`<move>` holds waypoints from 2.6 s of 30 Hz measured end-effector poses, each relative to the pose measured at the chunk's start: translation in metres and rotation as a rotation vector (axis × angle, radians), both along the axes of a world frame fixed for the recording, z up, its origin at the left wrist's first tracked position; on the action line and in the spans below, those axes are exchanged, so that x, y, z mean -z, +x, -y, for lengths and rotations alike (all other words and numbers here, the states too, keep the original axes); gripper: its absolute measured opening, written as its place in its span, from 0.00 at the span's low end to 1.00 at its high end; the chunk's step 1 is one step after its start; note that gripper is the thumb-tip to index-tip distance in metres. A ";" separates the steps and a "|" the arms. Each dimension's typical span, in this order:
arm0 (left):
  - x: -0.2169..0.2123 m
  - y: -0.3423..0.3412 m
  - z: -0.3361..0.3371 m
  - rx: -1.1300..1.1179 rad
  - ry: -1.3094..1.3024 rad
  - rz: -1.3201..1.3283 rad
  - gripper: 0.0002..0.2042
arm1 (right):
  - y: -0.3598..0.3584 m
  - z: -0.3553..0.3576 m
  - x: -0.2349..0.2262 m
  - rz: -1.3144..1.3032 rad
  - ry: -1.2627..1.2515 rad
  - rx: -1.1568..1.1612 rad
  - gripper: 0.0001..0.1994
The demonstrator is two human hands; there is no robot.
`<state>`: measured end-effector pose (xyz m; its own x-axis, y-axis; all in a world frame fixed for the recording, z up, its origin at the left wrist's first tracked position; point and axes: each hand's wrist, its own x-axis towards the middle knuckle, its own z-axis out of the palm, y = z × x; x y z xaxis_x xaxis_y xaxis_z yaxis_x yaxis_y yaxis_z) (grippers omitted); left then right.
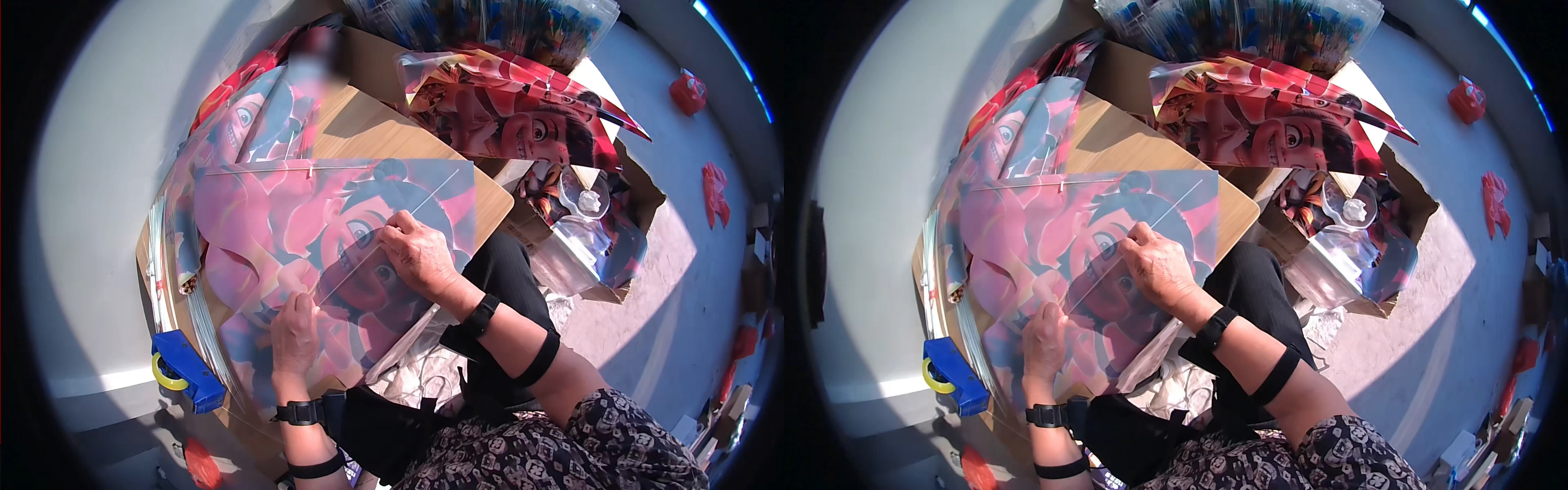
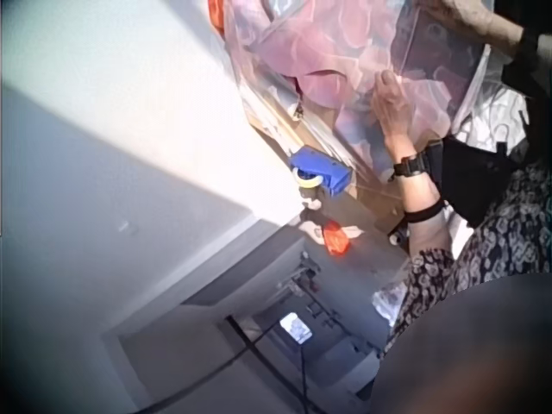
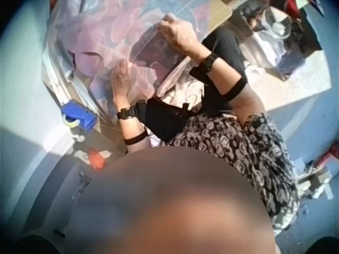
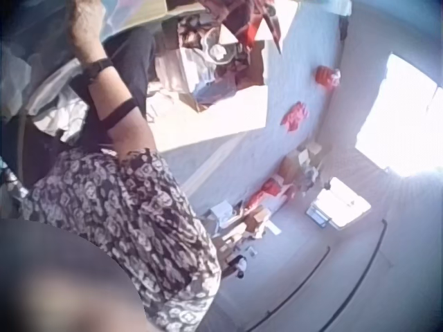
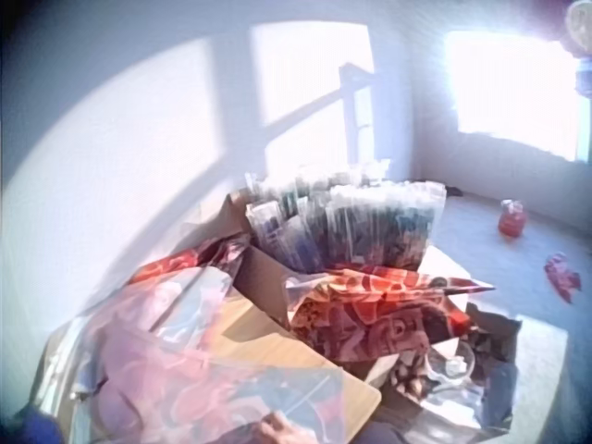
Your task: Assembling plastic kites by inserting support rods and attaching strings.
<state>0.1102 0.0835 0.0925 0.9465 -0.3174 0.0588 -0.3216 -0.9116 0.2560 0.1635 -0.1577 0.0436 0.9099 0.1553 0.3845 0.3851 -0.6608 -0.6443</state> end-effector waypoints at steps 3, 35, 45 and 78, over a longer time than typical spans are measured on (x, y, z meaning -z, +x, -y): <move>0.001 0.007 0.007 0.007 -0.028 -0.011 0.04 | 0.000 0.000 0.001 -0.005 0.003 -0.006 0.04; 0.007 0.015 0.014 -0.019 -0.060 0.002 0.07 | 0.000 -0.002 0.002 -0.004 0.115 0.043 0.06; 0.005 0.015 0.012 -0.035 -0.051 0.037 0.06 | 0.000 -0.002 -0.002 -0.012 0.079 0.022 0.03; 0.009 0.018 0.016 -0.053 -0.091 0.027 0.05 | 0.001 0.000 -0.005 -0.053 0.018 -0.004 0.04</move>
<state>0.1286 0.0671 0.0837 0.9594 -0.2591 0.1113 -0.2816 -0.9009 0.3303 0.1643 -0.1579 0.0486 0.9285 0.1523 0.3386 0.3526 -0.6474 -0.6757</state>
